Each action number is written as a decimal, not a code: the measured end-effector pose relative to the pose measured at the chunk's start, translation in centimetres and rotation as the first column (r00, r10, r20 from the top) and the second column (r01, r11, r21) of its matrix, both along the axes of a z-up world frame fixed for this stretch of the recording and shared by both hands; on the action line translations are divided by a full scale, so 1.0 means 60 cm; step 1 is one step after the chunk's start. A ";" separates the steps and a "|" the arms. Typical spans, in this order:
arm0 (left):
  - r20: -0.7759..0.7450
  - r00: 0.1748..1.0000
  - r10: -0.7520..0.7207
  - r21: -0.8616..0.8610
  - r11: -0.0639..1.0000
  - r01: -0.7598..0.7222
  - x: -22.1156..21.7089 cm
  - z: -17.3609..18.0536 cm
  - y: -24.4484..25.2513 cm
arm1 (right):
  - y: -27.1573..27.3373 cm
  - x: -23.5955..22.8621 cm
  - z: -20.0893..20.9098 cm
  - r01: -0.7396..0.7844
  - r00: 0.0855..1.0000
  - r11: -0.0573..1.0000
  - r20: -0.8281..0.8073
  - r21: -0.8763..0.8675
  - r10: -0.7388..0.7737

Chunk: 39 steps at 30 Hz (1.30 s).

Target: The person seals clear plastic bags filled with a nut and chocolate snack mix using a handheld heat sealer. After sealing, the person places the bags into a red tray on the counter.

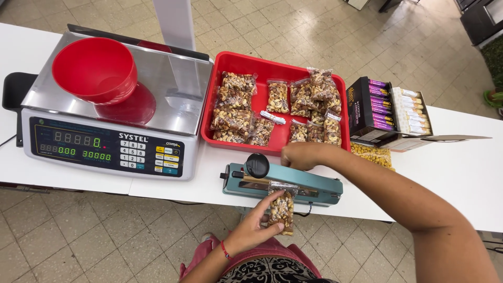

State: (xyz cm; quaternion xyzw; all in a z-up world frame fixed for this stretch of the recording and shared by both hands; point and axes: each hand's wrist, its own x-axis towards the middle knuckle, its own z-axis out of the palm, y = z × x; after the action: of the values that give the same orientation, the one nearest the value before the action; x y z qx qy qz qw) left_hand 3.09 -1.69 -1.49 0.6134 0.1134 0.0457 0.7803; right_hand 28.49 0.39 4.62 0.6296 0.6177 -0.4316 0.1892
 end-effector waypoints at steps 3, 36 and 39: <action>-0.006 1.000 -0.005 0.032 0.999 0.005 0.001 -0.004 0.002 | -0.018 0.025 0.008 0.062 0.998 0.987 0.032 -0.145 -0.058; -0.011 1.000 0.001 -0.069 0.998 -0.002 0.017 0.236 0.022 | -0.244 0.025 0.056 0.920 0.295 0.303 -0.948 0.248 -0.119; -0.206 0.978 -0.010 -0.061 0.998 -0.003 0.037 0.268 0.026 | -0.250 0.041 0.046 0.941 0.266 0.261 -0.948 0.215 -0.177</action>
State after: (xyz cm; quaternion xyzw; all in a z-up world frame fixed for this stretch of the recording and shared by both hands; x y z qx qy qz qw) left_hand 5.31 -0.13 14.59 0.5909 0.1941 -0.0230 0.7827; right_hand 30.95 -14.59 7.37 0.5728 0.4165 -0.3695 -0.6015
